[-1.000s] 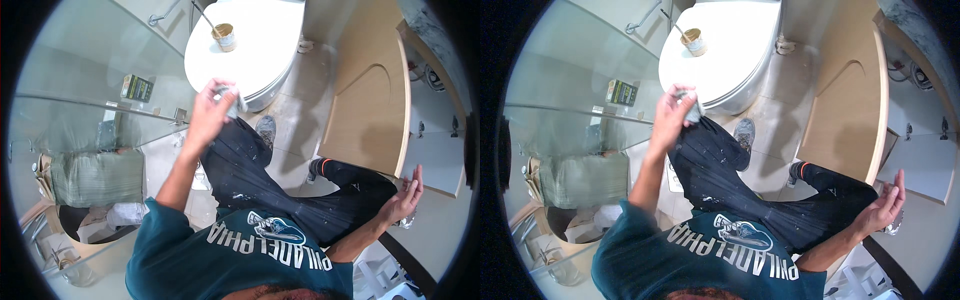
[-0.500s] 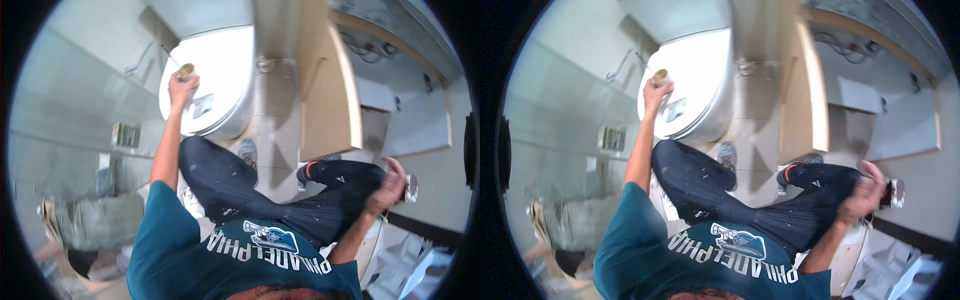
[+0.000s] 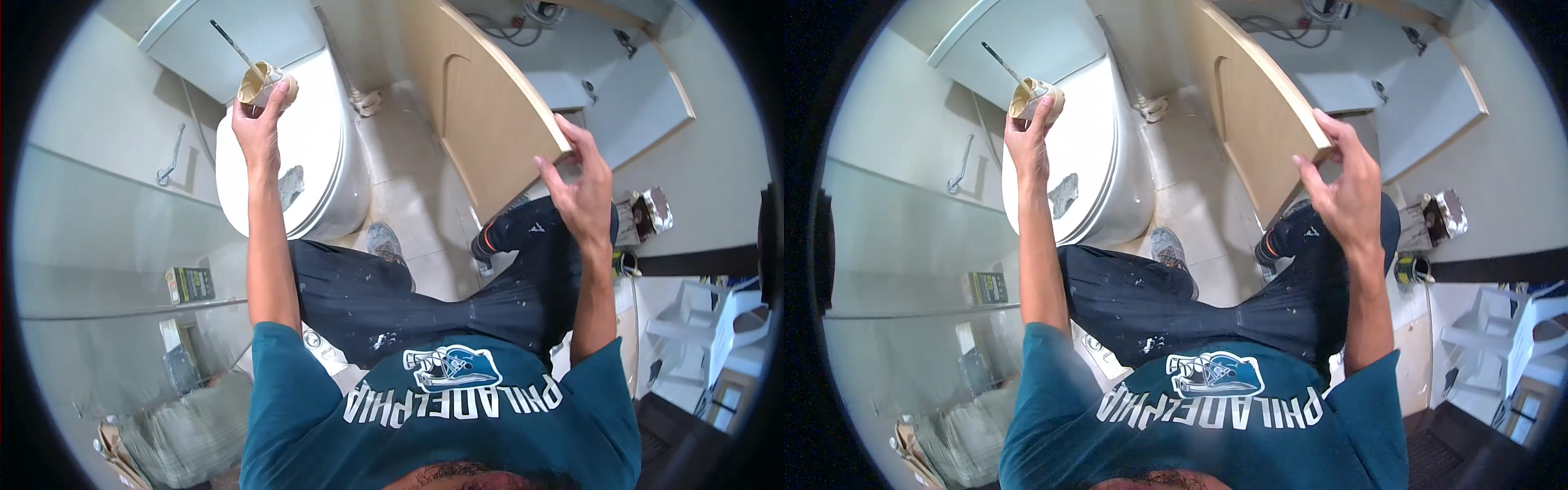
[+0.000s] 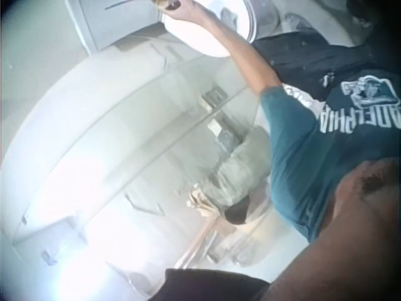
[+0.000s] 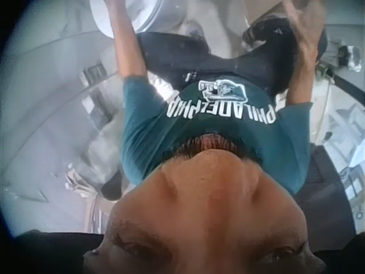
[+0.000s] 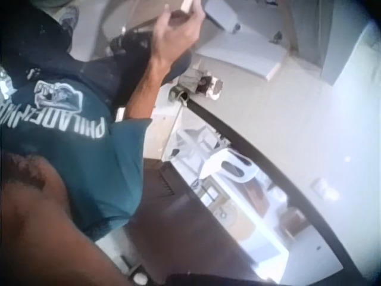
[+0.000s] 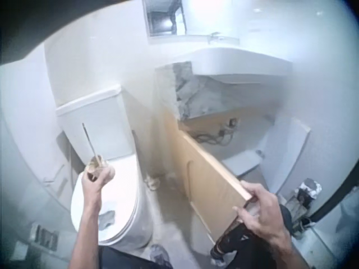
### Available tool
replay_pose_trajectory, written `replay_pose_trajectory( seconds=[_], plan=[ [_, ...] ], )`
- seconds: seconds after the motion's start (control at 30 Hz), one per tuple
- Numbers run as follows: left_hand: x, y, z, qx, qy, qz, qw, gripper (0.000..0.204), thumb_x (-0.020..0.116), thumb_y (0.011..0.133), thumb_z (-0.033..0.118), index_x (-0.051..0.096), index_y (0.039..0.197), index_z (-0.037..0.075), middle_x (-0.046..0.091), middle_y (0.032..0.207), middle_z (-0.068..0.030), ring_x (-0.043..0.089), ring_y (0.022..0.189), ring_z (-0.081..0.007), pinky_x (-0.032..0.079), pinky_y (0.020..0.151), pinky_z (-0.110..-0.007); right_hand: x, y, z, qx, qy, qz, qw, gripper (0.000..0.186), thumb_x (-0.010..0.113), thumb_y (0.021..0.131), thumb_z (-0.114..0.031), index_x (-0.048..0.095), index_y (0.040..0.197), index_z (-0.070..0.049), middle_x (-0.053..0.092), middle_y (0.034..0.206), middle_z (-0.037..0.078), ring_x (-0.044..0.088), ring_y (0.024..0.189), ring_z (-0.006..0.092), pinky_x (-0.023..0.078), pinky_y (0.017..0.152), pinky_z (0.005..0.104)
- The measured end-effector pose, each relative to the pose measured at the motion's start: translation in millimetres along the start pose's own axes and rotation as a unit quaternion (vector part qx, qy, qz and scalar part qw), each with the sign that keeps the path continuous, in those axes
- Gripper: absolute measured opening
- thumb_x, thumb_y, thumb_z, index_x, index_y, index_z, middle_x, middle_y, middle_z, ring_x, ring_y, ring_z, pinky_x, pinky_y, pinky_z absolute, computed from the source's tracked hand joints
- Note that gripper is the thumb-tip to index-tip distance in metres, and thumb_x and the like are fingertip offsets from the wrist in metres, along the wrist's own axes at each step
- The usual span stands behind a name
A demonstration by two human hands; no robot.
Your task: The person applies a substance from a container onto the edge of a cabinet door using a brush, then wipes the excess with a cloth and smooths the area with a small tool.
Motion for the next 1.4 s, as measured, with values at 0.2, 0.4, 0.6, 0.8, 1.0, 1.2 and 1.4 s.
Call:
replay_pose_trajectory(
  seconds=[0.2, 0.4, 0.6, 0.8, 1.0, 1.2, 1.4],
  plan=[
    [11.0, -28.5, -29.0, -0.053, 0.007, -0.014, 0.998, 0.056, 0.089, 0.084, 0.020, 0.062, 0.127, -0.003, 0.069, 0.115, -0.0106, 0.067, 0.105, -0.0189, 0.055, 0.094, -0.034, -13.1, 10.4, 18.7, 0.026, -0.042, -0.030, 0.998, 0.054, 0.078, 0.083, 0.001, 0.059, 0.134, -0.001, 0.073, 0.113, 0.018, 0.072, 0.093, 0.0236, 0.057, 0.084, 0.0357],
    [17.0, -41.6, -23.7, -0.018, 0.044, -0.046, 0.998, 0.053, 0.090, 0.082, 0.017, 0.057, 0.121, 0.000, 0.069, 0.110, -0.0105, 0.067, 0.103, -0.0174, 0.053, 0.093, -0.031, -31.8, 23.2, 49.8, 0.073, -0.035, -0.014, 0.997, 0.053, 0.073, 0.086, 0.004, 0.059, 0.136, -0.002, 0.072, 0.121, 0.014, 0.072, 0.100, 0.0221, 0.060, 0.091, 0.0346],
    [48.2, -51.8, -18.9, -0.019, 0.068, -0.109, 0.992, 0.052, 0.088, 0.084, 0.015, 0.057, 0.122, -0.001, 0.069, 0.110, -0.0105, 0.069, 0.103, -0.0179, 0.055, 0.091, -0.031, -35.6, 12.0, 64.4, 0.033, -0.026, 0.028, 0.999, 0.057, 0.072, 0.089, 0.000, 0.057, 0.143, -0.007, 0.071, 0.121, 0.012, 0.070, 0.103, 0.0180, 0.057, 0.092, 0.0326],
    [76.1, -73.3, -33.0, -0.075, 0.098, -0.178, 0.976, 0.045, 0.086, 0.087, 0.016, 0.060, 0.119, 0.000, 0.071, 0.104, -0.0080, 0.069, 0.095, -0.0165, 0.058, 0.083, -0.030, -48.3, 20.7, 94.9, 0.064, -0.051, 0.089, 0.993, 0.057, 0.071, 0.089, 0.000, 0.056, 0.144, -0.007, 0.070, 0.122, 0.015, 0.071, 0.105, 0.0233, 0.058, 0.091, 0.0344],
    [117.7, -111.2, -54.3, -0.143, 0.048, -0.239, 0.959, 0.050, 0.087, 0.084, 0.013, 0.058, 0.123, 0.001, 0.067, 0.120, -0.0105, 0.068, 0.100, -0.0163, 0.058, 0.088, -0.030, -47.9, 25.7, 132.4, 0.145, 0.105, 0.114, 0.977, 0.058, 0.071, 0.091, -0.002, 0.051, 0.146, -0.001, 0.069, 0.125, 0.018, 0.070, 0.110, 0.0269, 0.056, 0.096, 0.0353],
    [155.3, -142.3, -51.1, -0.070, 0.092, -0.305, 0.945, 0.059, 0.092, 0.078, 0.016, 0.059, 0.125, 0.003, 0.067, 0.118, -0.0068, 0.064, 0.112, -0.0173, 0.050, 0.100, -0.033, -50.6, 7.4, 33.3, -0.079, -0.094, 0.285, 0.951, 0.037, 0.074, 0.089, -0.007, 0.068, 0.125, -0.001, 0.070, 0.109, 0.013, 0.067, 0.093, 0.0254, 0.054, 0.084, 0.0357],
    [169.8, -162.9, -37.6, -0.092, 0.111, -0.381, 0.913, 0.060, 0.092, 0.076, 0.014, 0.060, 0.126, 0.003, 0.066, 0.119, -0.0078, 0.063, 0.111, -0.0170, 0.050, 0.099, -0.034, 94.8, 50.4, 6.1, 0.026, 0.133, -0.156, 0.978, 0.035, 0.078, 0.090, -0.025, 0.074, 0.116, -0.002, 0.065, 0.089, 0.011, 0.059, 0.080, 0.0255, 0.050, 0.073, 0.0350]
  ],
)
Point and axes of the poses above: each hand's wrist, its own y-axis towards the middle knuckle, its own x-axis out of the palm, z = x × y, the point moved 8 cm from there along y, towards the middle knuckle
